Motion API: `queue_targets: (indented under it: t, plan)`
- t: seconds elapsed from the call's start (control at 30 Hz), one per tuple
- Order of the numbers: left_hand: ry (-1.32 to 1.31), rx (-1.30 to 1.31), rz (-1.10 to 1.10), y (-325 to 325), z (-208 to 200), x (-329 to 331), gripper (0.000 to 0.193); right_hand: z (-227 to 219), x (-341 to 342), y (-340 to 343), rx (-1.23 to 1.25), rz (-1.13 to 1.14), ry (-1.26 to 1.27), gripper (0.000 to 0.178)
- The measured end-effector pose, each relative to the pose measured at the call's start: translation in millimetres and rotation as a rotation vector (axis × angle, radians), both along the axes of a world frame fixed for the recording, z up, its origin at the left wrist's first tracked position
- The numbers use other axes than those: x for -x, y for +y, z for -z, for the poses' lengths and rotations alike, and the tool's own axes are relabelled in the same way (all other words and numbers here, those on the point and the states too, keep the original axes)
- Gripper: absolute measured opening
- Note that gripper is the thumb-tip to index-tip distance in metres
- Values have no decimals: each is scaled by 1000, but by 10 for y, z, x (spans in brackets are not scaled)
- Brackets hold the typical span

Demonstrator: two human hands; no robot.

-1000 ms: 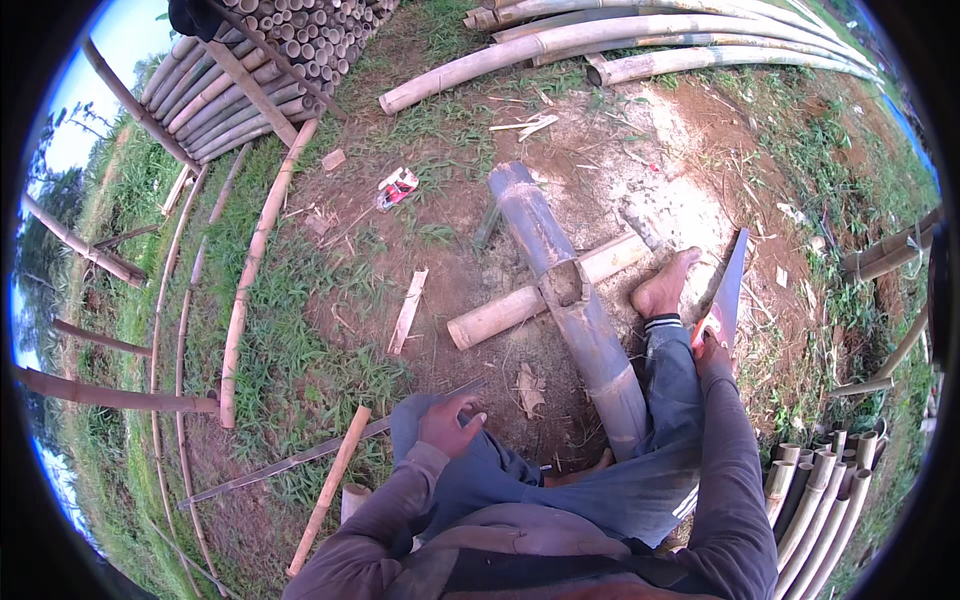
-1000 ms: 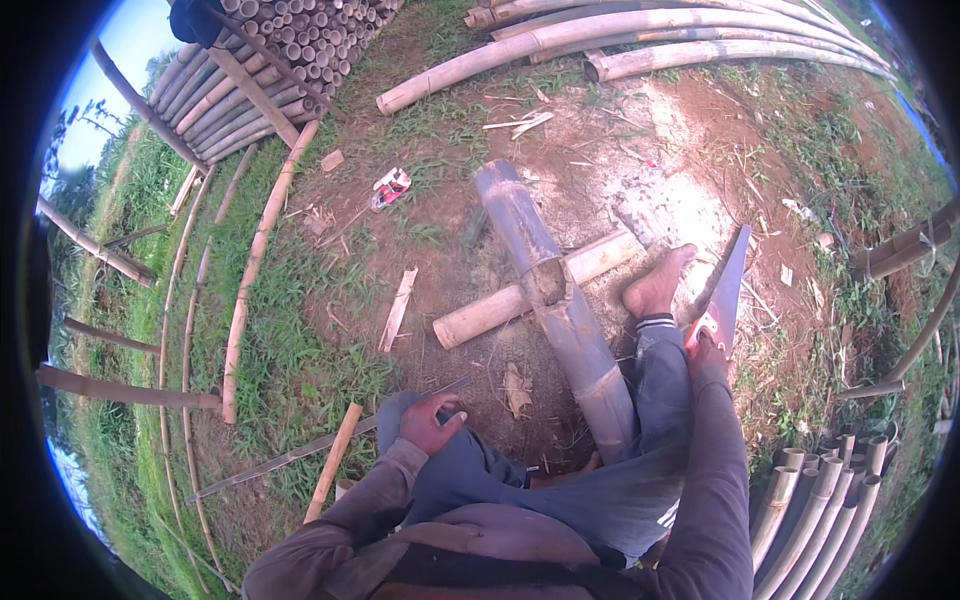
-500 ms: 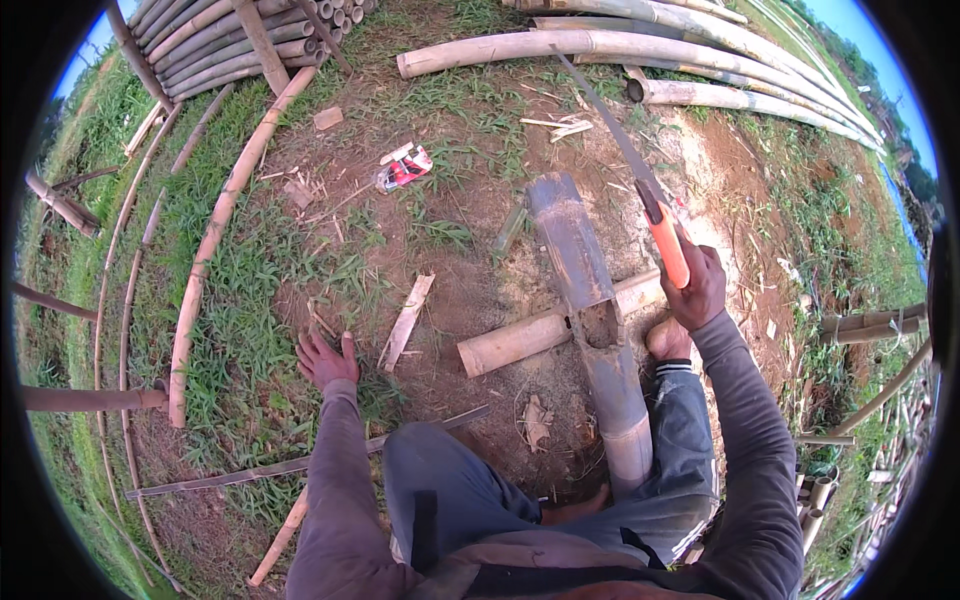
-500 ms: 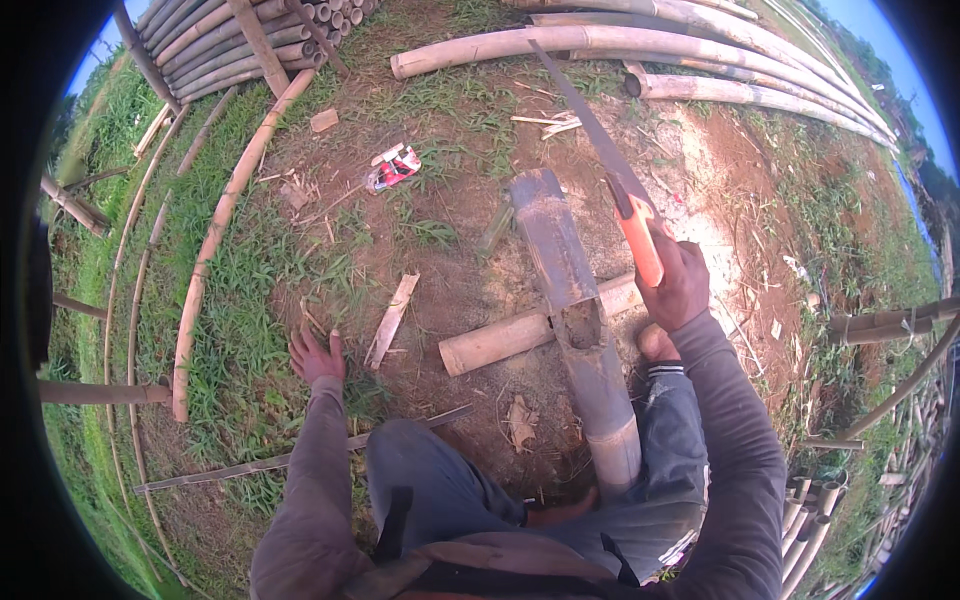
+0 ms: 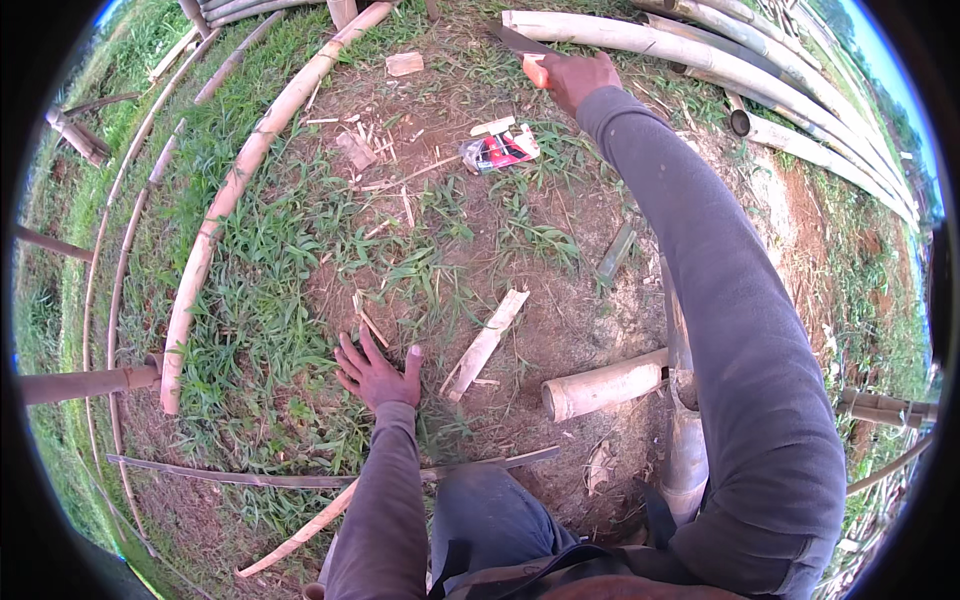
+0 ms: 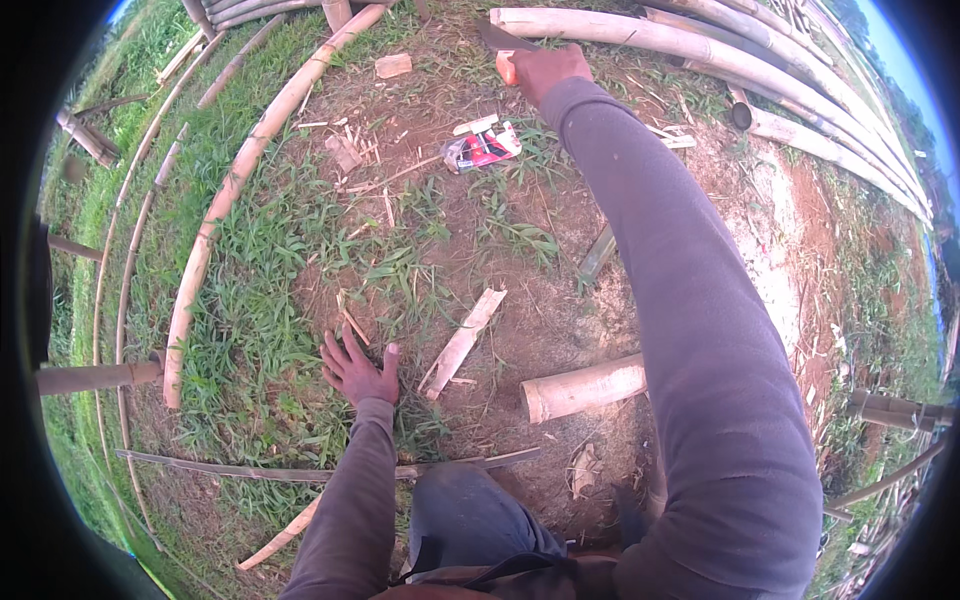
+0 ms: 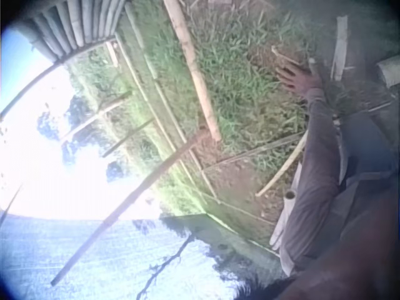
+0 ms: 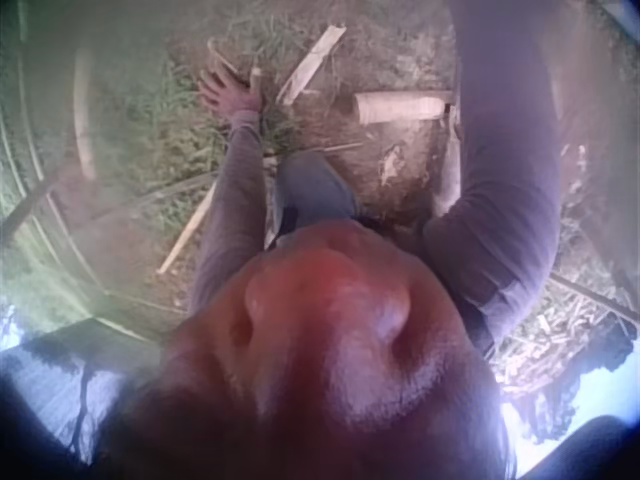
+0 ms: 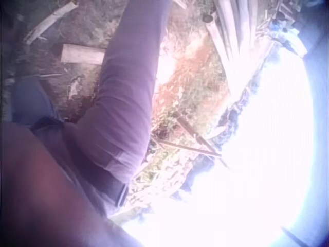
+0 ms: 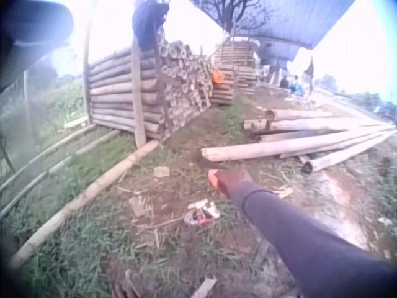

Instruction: The person sits on the ground and uses a hand saw to cut a long bamboo pole into shorter sections. They position the bamboo between their legs, saw through it, and then move the cut pieces aside.

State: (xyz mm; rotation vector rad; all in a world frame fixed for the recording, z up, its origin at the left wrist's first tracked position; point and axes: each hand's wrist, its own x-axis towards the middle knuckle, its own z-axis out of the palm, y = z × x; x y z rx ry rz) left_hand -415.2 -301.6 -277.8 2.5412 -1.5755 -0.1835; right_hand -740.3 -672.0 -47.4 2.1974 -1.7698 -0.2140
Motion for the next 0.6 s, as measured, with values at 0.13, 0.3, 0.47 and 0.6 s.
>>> queue_targets:
  t: [0.13, 0.3, 0.47, 0.6]
  plan:
    - [40, 0, -12, 2, -48, -10, 108, -224, 197, 225, 40, -76, 59, 31]
    - [67, 4, 3, -44, -68, 15, 105, -728, 801, 1309, 41, -239, 130, 30]
    - [71, -16, -22, -21, -45, 18, 104, -1135, 1126, 2916, 112, -528, -149, 25]
    - [32, -38, -41, -30, -7, 56, 102, -1212, 1172, 4135, 16, -402, -267, 22]
